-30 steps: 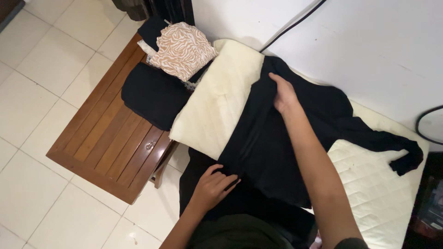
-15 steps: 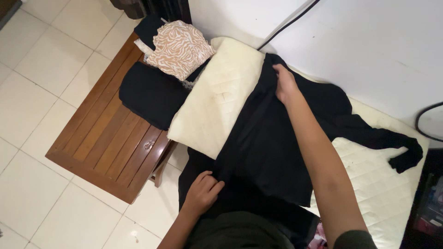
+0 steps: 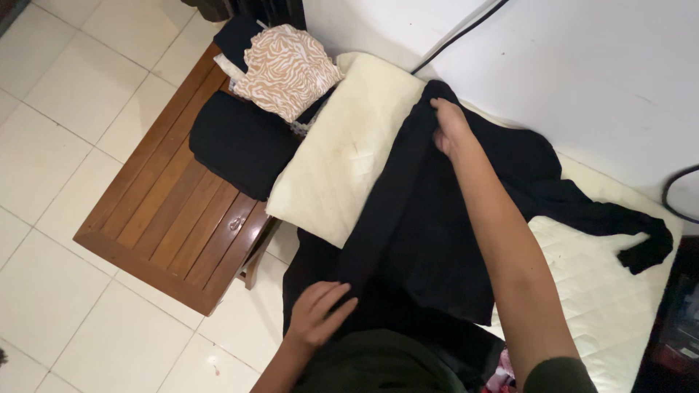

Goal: The person folds a black pair of trousers, a patterned short-sleeved top, and a black long-sleeved top on a padded ironing board. Each item is folded neatly and placed on a wooden bench beside the board.

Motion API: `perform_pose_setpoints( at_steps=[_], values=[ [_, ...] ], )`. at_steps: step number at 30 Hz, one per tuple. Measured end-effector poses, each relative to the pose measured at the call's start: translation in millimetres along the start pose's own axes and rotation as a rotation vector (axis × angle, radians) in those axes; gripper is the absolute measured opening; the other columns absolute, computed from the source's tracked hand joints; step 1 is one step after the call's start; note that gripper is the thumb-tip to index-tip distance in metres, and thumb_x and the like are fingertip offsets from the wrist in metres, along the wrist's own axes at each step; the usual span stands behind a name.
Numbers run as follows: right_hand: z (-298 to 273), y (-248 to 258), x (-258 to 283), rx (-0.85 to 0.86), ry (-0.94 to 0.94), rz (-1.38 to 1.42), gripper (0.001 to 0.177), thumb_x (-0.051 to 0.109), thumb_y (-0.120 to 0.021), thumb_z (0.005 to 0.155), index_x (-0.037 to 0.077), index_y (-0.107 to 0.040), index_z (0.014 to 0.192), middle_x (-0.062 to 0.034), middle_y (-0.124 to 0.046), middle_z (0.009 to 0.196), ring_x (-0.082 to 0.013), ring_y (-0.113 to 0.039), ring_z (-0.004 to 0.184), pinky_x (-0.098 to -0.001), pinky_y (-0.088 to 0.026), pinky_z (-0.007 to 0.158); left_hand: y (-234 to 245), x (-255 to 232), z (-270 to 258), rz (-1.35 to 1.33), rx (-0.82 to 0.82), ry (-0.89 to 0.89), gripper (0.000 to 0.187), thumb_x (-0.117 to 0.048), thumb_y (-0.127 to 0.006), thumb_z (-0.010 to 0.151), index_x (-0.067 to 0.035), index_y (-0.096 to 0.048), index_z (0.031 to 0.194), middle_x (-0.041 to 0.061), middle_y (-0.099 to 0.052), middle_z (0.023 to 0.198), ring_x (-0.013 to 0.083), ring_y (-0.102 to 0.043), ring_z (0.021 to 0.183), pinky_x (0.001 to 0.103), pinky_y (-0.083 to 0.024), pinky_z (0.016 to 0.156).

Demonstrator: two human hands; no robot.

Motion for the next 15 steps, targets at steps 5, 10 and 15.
perform_pose_setpoints(
  at_steps=[5,10,15],
  values=[
    [1.9,12.2,-5.9,-0.100,0.087,-0.302,0.042,0.019,-0.053,0.100,0.008,-0.052,0.141,-0.0087,-0.070,0.111,-0.0208,-0.069,0.090,-0.0391,-0.054,0.072,-18.8,6.4,0.1,-0.122,0.383,0.004,0.018,-0.005,-0.070,0.083,-0.002,-0.074,0.100,0.013,-0.069,0.121,0.0298,-0.065,0.120,0.046,-0.051,0.105],
    [0.3,28.4,-13.4,-0.234,0.441,-0.683,0.043,0.023,-0.075,0.098,0.001,-0.068,0.134,-0.0120,-0.073,0.115,-0.0147,-0.069,0.095,-0.0301,-0.058,0.080,-29.1,8.3,0.8,-0.231,0.499,0.150,0.028,-0.006,-0.074,0.079,-0.005,-0.071,0.107,0.011,-0.070,0.123,0.0304,-0.062,0.124,0.050,-0.044,0.112],
    [-52.8,30.1,-31.7,-0.256,0.602,-0.736,0.050,0.018,-0.079,0.091,0.002,-0.057,0.133,-0.0155,-0.071,0.110,-0.0197,-0.070,0.090,-0.0301,-0.057,0.076,-24.0,-0.5,8.8,-0.499,0.363,0.462,0.047,-0.017,-0.086,0.070,-0.005,-0.065,0.110,0.018,-0.065,0.120,0.0349,-0.059,0.120,0.047,-0.047,0.102]
  ],
)
Point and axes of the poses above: each hand's wrist, its own z-axis towards the middle knuckle, its own y-axis out of the back of the hand, x = y × z, the point moved 1 cm from there along z, towards the middle knuckle
